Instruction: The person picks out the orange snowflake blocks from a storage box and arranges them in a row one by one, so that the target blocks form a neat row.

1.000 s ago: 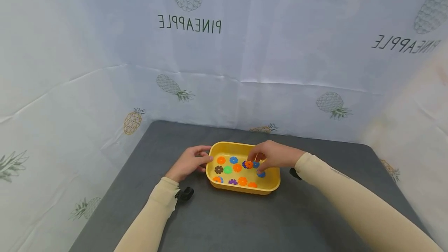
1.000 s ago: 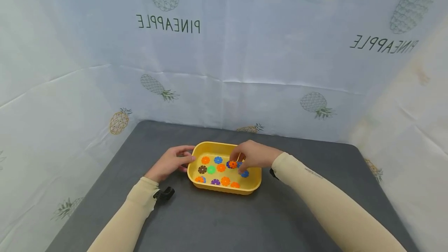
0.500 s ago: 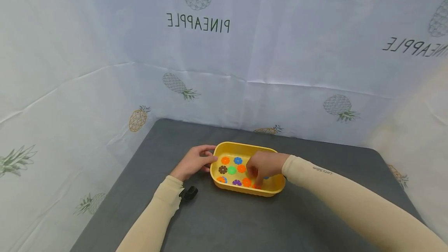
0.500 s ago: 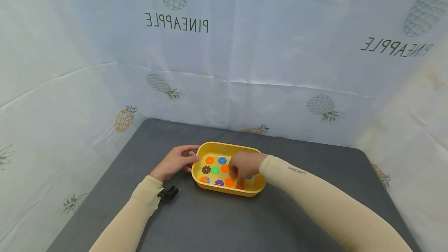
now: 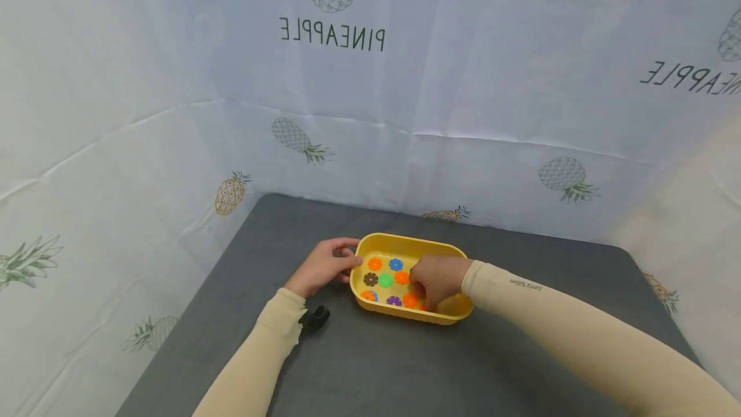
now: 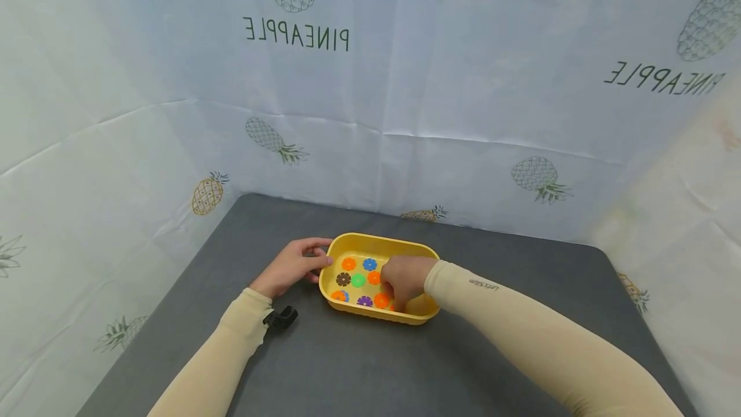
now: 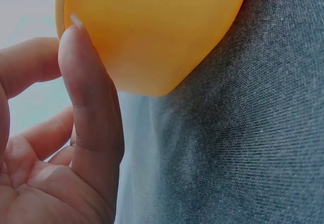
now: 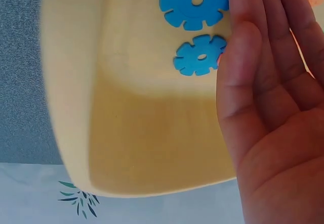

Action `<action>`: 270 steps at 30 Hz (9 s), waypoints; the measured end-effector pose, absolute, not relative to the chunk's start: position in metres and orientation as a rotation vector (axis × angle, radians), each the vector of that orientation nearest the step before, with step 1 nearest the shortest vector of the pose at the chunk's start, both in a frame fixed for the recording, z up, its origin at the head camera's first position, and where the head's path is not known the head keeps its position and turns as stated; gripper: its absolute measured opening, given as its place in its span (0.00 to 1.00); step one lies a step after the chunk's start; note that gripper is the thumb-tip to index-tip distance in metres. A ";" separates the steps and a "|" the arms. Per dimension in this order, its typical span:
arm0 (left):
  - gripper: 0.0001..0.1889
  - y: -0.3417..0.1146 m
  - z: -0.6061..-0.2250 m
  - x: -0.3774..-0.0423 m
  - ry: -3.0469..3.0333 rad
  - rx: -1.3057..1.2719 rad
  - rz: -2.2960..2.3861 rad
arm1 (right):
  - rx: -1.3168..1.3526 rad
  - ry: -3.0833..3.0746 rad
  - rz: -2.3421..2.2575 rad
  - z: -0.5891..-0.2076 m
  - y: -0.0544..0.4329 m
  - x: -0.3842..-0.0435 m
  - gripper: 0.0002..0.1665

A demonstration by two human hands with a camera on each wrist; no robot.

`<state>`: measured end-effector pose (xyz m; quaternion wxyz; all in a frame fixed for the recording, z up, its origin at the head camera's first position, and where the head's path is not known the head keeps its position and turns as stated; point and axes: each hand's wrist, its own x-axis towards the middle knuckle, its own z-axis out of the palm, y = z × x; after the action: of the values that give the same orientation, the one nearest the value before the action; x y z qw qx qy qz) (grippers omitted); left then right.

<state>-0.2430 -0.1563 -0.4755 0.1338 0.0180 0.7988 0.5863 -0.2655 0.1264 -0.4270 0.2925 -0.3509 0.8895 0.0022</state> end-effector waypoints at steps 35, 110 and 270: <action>0.27 -0.156 -0.476 -0.244 2.321 0.063 1.719 | -0.923 2.423 0.023 -0.432 0.116 -0.265 0.14; 0.33 -0.164 -0.481 -0.248 2.215 0.118 1.726 | -0.235 2.751 -1.084 -0.486 0.291 -0.232 0.19; 0.34 -0.159 -0.487 -0.242 2.135 0.068 1.784 | -0.379 2.755 -1.142 -0.434 0.261 -0.235 0.21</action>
<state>-0.2423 -0.1591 -0.4870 0.1785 0.0239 0.7548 0.6307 -0.2352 0.2606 -0.4338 0.0677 -0.1258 0.9143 -0.3790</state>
